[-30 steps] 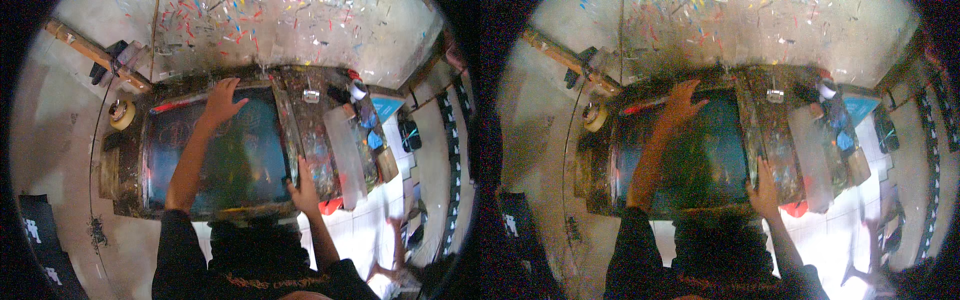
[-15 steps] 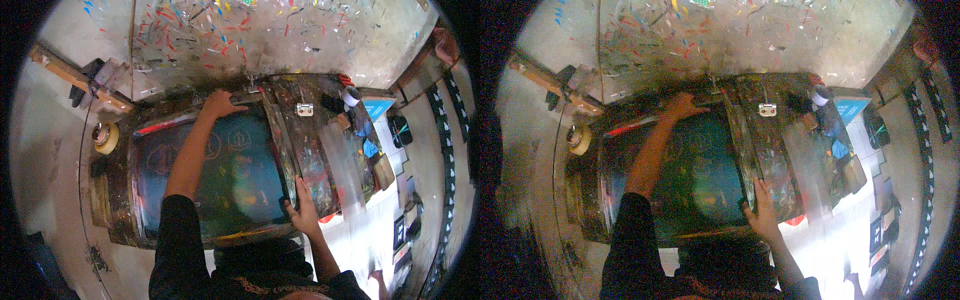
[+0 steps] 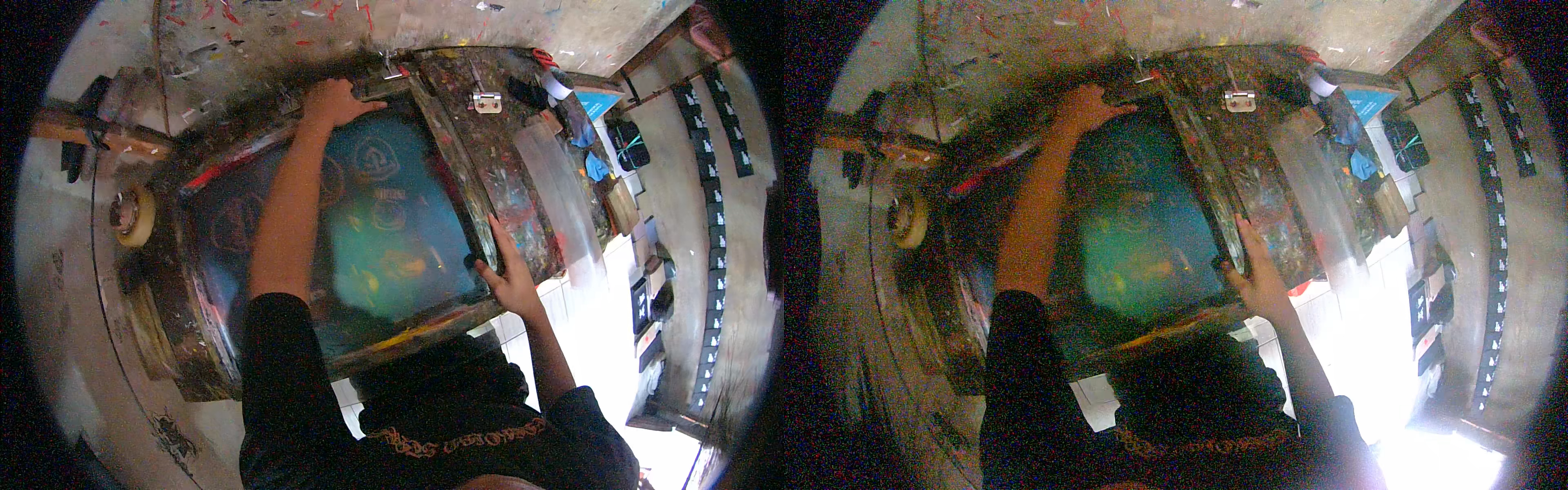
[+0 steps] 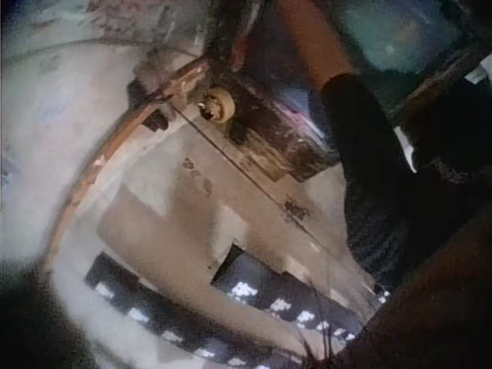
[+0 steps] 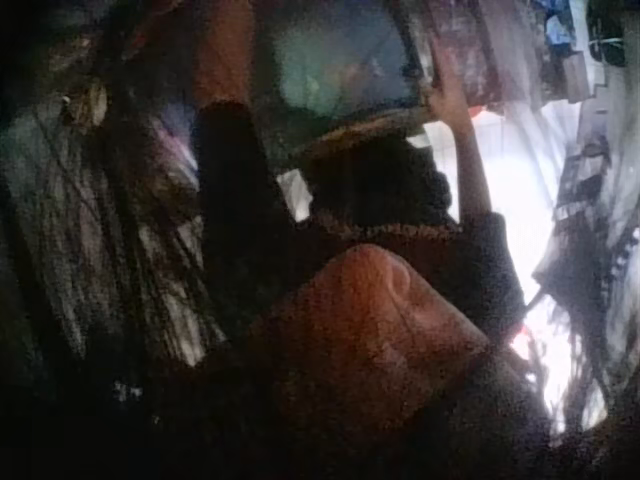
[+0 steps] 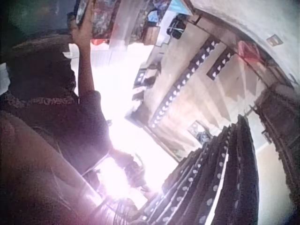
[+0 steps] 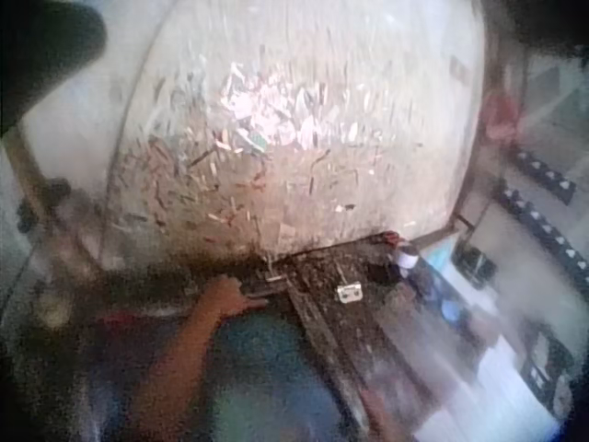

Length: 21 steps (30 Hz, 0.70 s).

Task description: The person places a screen printing frame on a workbench, secures it with a clamp, and then applies masking tape to the edges of the frame to seal it.

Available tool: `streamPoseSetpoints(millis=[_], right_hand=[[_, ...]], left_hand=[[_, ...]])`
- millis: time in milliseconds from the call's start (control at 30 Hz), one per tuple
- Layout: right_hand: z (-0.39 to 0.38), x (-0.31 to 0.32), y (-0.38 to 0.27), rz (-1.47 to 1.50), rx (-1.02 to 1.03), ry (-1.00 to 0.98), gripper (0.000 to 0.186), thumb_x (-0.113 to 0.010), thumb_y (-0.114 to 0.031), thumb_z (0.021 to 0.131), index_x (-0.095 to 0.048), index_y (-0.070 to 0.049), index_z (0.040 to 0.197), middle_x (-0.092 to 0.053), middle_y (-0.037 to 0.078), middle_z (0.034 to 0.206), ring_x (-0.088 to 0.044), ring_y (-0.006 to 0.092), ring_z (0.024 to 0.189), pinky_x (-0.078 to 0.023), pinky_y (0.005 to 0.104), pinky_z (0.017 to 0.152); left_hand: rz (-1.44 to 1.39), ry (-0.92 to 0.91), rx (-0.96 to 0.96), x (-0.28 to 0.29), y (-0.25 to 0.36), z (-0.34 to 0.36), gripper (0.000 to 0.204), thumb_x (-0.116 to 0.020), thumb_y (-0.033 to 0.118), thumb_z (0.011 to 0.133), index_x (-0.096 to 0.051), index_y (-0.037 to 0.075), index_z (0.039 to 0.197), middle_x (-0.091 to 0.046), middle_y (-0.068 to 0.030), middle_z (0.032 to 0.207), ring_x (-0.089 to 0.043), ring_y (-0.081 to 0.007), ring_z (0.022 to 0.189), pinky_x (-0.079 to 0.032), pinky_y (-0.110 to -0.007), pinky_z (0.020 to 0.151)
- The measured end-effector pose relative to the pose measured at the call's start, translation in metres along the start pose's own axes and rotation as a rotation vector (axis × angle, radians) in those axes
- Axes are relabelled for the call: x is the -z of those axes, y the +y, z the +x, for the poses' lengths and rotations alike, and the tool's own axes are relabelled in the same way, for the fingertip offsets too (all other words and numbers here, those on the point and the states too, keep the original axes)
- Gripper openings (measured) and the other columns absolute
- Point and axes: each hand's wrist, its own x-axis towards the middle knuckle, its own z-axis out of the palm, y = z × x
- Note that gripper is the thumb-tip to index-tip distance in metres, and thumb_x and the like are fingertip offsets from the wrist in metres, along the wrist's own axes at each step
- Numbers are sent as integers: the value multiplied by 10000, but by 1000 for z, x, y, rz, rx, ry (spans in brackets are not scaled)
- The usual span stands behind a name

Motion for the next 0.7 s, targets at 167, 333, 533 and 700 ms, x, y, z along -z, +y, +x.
streamPoseSetpoints(millis=[167, 333, 533, 700], right_hand=[[2, -1, -7, -13, -5, -33, 814, -669, -64, 874, -251, -69, 1572, -322, 204, 1590, -277, 370, 1484, -211, 432, 1215], [-3, 3, -7, -54, 22, -12, 819, -676, -87, 871, -247, -63, 1569, -308, 208, 1595, -252, 400, 1489, -193, 463, 1224], [-5, 17, -22, -226, 67, 35, 716, -652, -259, 946, -326, -6, 1532, -438, 241, 1502, -424, 386, 1391, -308, 441, 1158], [84, 81, -57, -453, 118, 14, 581, -547, -509, 971, -652, -1, 1232, -674, 259, 1113, -626, 416, 1090, -460, 486, 986]], left_hand=[[16, 27, -12, -6, -14, -2, 992, -641, 880, 630, -734, -41, 987, -714, -258, 1011, -695, -411, 982, -548, -493, 910], [3, 76, 7, 0, 1, -12, 1052, -632, 883, 635, -679, -47, 1126, -684, -274, 1109, -662, -423, 1055, -530, -515, 929], [110, 181, -114, 0, -23, -36, 934, -550, 816, 785, -633, -32, 1166, -658, -271, 1138, -618, -435, 1078, -502, -519, 942], [116, 198, -114, 2, -26, -50, 811, -524, 752, 855, -643, -16, 1082, -661, -278, 1069, -622, -449, 1021, -507, -523, 898]])
